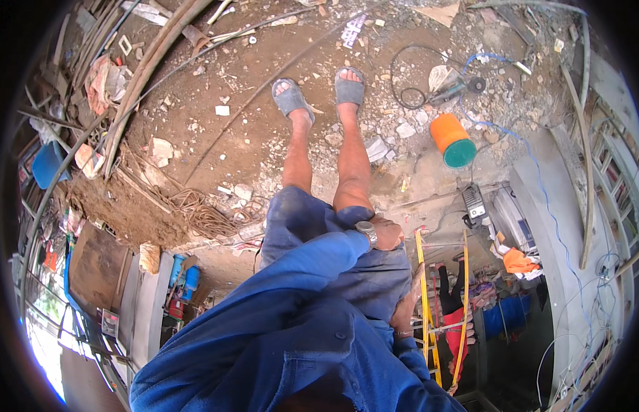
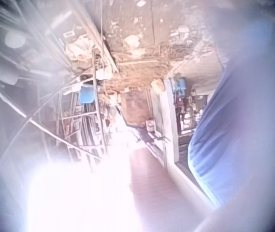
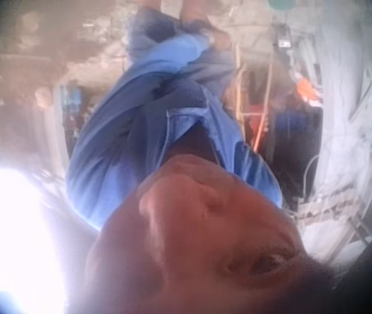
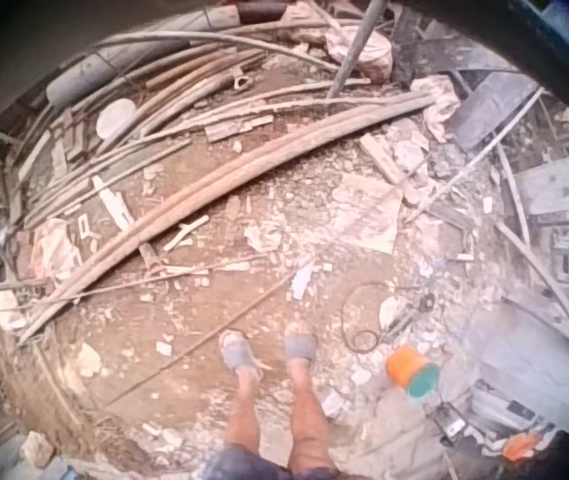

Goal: The person measures a metal rod using a tape measure, marks the spot, and then uses an angle grinder to cut the rod. The person then places the cut piece aside.

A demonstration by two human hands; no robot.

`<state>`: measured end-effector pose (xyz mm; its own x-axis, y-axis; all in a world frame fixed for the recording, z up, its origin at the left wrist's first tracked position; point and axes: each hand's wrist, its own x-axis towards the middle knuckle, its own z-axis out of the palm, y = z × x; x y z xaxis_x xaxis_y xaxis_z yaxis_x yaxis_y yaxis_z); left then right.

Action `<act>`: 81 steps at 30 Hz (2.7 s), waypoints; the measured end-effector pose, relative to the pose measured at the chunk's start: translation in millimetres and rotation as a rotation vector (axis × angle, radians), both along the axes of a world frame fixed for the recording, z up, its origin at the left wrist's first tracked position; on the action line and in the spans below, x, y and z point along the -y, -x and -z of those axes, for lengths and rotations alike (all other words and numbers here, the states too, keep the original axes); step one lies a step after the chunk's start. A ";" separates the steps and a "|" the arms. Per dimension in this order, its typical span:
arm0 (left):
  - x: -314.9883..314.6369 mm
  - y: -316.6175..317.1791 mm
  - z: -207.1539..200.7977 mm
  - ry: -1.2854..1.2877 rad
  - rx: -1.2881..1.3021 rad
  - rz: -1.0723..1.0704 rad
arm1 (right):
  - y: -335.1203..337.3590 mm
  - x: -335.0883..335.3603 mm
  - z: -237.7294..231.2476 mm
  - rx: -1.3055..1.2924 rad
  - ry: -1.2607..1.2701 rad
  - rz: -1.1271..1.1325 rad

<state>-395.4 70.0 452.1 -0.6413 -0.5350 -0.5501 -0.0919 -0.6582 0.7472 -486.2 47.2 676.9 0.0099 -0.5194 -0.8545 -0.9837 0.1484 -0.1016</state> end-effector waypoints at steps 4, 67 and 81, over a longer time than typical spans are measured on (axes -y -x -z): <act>10.9 -18.9 -20.2 0.061 0.044 0.050 | 10.1 -5.5 -1.2 0.031 0.018 0.134; -78.0 -36.2 -19.3 0.264 0.155 -0.251 | 95.5 -96.4 10.7 0.062 -0.145 0.132; -71.8 -62.4 -18.1 0.266 0.232 -0.144 | 72.9 -69.7 -73.5 0.183 -0.520 1.189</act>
